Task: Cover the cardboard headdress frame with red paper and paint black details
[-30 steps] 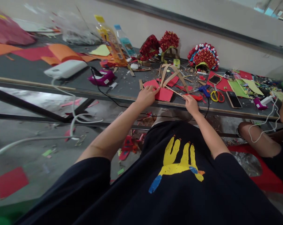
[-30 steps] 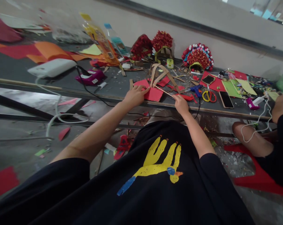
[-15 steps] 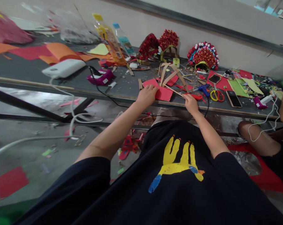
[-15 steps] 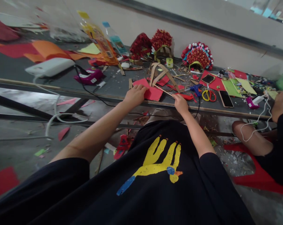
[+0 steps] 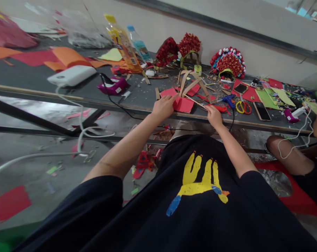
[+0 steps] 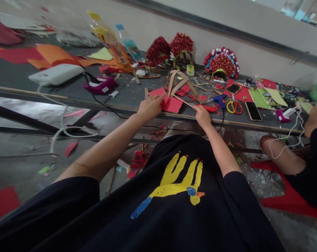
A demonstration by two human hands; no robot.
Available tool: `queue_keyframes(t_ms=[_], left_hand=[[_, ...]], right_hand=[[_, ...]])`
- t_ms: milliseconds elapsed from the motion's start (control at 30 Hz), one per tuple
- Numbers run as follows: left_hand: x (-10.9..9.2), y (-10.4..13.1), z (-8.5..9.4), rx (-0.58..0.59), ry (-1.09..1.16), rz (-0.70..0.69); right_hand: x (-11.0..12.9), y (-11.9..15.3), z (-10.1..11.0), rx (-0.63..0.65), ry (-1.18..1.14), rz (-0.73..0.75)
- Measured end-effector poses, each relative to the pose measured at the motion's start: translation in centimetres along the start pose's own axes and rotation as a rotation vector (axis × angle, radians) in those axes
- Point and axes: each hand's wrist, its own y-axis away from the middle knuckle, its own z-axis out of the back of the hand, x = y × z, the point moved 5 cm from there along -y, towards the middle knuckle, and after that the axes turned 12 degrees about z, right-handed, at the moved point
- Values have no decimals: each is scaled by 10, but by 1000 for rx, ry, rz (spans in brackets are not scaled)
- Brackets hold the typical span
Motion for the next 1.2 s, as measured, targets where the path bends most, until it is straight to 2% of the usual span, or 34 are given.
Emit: queue_keyframes(t_ms=[100,233,467,667,833,1067,1200], left_hand=[[0,1,0,19,2,6],[4,2,-1,-13,58,37],[23,-2,-8,-15,192,43],[35,-2,-7,9,191,135],[27,-3,0,-9,176,108],[3,-12,10,108,-113,-30],[-4,-13,11,116,-199,-55]], right_hand=[[-1,0,0,-3,5,1],[-2,0,-1,-11,7,3],[-2,1,-2,-21,-1,12],[-1,0,0,-10,9,2],[-2,1,-2,3,-9,0],[-1,0,0,-1,14,5],[2,-1,1,8,14,0]])
